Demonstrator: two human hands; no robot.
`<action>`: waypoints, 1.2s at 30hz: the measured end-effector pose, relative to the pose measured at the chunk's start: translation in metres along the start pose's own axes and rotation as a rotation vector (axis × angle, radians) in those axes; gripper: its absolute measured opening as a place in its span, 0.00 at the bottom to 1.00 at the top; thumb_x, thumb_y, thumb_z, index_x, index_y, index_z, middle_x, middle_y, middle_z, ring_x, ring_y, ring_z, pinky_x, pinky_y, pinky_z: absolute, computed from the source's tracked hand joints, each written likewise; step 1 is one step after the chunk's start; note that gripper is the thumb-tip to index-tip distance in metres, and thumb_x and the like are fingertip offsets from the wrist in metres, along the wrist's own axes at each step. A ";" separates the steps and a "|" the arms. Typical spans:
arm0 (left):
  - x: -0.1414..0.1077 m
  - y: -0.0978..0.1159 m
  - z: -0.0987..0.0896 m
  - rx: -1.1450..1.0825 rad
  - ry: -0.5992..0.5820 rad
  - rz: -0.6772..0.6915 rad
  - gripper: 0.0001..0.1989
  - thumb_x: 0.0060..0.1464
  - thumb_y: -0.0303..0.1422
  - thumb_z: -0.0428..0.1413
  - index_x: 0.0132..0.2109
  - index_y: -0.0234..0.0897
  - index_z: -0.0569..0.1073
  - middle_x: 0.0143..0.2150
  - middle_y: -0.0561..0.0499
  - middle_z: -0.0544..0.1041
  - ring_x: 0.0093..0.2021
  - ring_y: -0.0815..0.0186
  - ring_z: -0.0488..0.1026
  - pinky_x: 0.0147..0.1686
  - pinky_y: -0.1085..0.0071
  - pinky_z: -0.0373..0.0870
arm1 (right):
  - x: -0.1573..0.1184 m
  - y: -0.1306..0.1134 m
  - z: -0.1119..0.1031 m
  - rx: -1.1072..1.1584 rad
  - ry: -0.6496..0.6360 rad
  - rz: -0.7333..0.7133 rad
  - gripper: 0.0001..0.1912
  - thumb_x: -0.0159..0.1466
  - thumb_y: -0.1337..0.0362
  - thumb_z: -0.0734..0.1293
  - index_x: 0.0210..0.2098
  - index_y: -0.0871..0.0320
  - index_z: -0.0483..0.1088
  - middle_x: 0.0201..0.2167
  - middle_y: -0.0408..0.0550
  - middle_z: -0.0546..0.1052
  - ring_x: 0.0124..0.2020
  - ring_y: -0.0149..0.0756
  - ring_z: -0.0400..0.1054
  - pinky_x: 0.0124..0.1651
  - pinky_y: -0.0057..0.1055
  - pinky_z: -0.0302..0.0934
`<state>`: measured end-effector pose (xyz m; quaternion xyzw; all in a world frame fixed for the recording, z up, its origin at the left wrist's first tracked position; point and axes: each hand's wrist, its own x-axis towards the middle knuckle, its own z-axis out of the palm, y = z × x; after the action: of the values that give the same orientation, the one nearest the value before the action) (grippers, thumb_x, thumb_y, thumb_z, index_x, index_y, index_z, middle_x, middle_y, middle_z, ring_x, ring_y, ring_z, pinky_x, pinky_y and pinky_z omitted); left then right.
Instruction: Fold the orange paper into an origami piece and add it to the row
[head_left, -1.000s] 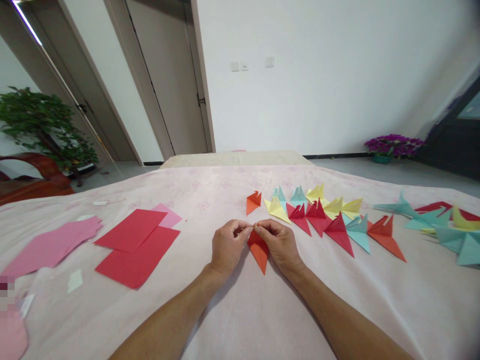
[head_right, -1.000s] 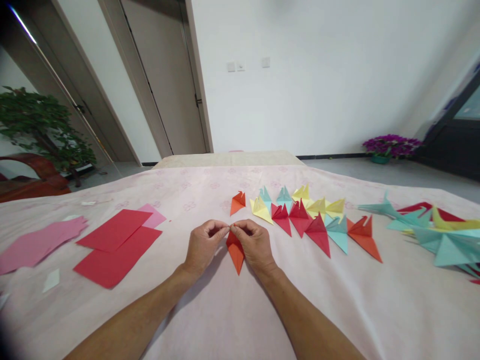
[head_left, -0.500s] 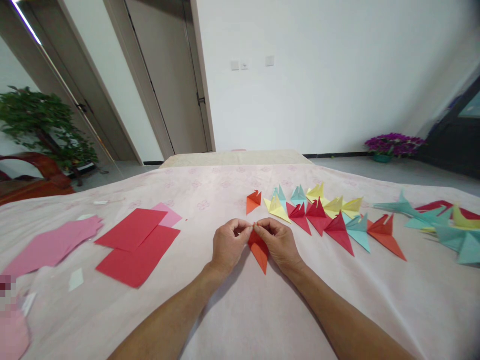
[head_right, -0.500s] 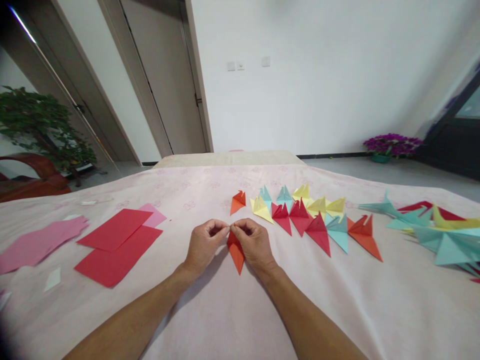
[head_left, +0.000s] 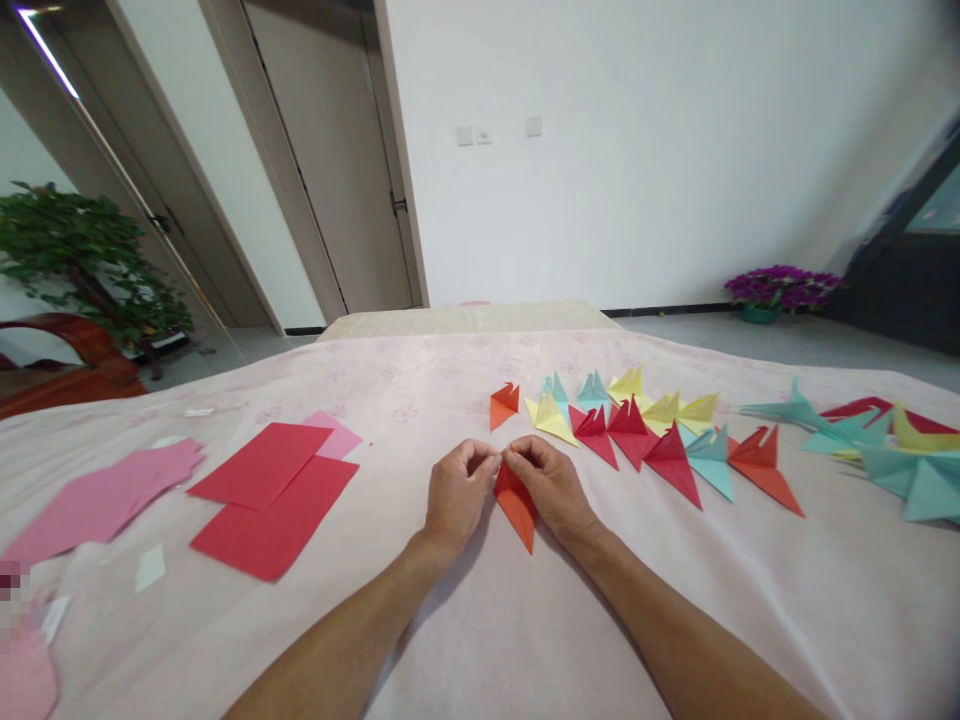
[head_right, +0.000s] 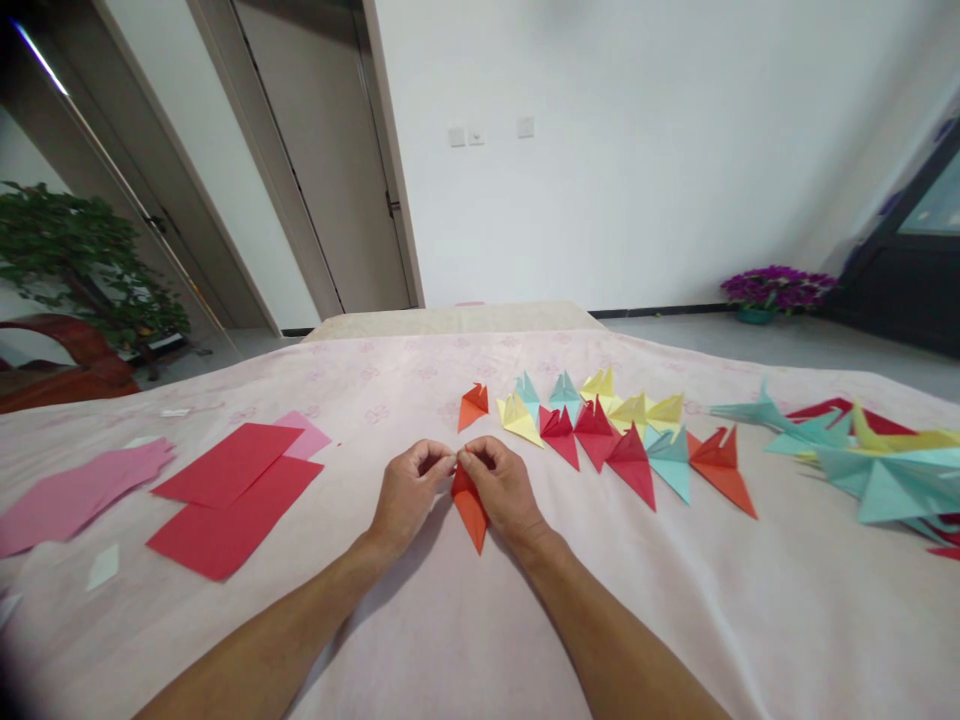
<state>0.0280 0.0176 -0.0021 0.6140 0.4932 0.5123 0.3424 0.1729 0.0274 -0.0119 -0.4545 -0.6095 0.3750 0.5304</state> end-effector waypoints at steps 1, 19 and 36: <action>-0.001 -0.001 0.000 -0.018 -0.002 -0.007 0.05 0.55 0.33 0.56 0.33 0.37 0.74 0.31 0.52 0.77 0.33 0.67 0.73 0.35 0.73 0.67 | 0.000 0.000 -0.001 0.017 -0.017 0.000 0.09 0.61 0.58 0.64 0.33 0.57 0.72 0.30 0.44 0.75 0.33 0.35 0.68 0.38 0.30 0.61; -0.003 -0.006 -0.001 0.419 -0.201 0.023 0.10 0.49 0.34 0.63 0.40 0.41 0.77 0.41 0.50 0.78 0.41 0.61 0.73 0.41 0.67 0.67 | 0.000 0.009 -0.009 0.054 0.000 0.034 0.24 0.42 0.74 0.59 0.39 0.58 0.73 0.36 0.47 0.77 0.39 0.39 0.70 0.47 0.37 0.64; -0.006 -0.008 -0.005 0.404 -0.051 0.152 0.07 0.53 0.34 0.61 0.39 0.39 0.75 0.41 0.50 0.77 0.43 0.62 0.72 0.44 0.66 0.66 | -0.002 0.003 -0.013 -0.207 -0.017 -0.057 0.10 0.54 0.68 0.65 0.35 0.58 0.74 0.32 0.47 0.77 0.34 0.36 0.69 0.40 0.33 0.62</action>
<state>0.0217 0.0137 -0.0100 0.7182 0.5295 0.4117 0.1851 0.1860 0.0265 -0.0136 -0.4860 -0.6622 0.2986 0.4860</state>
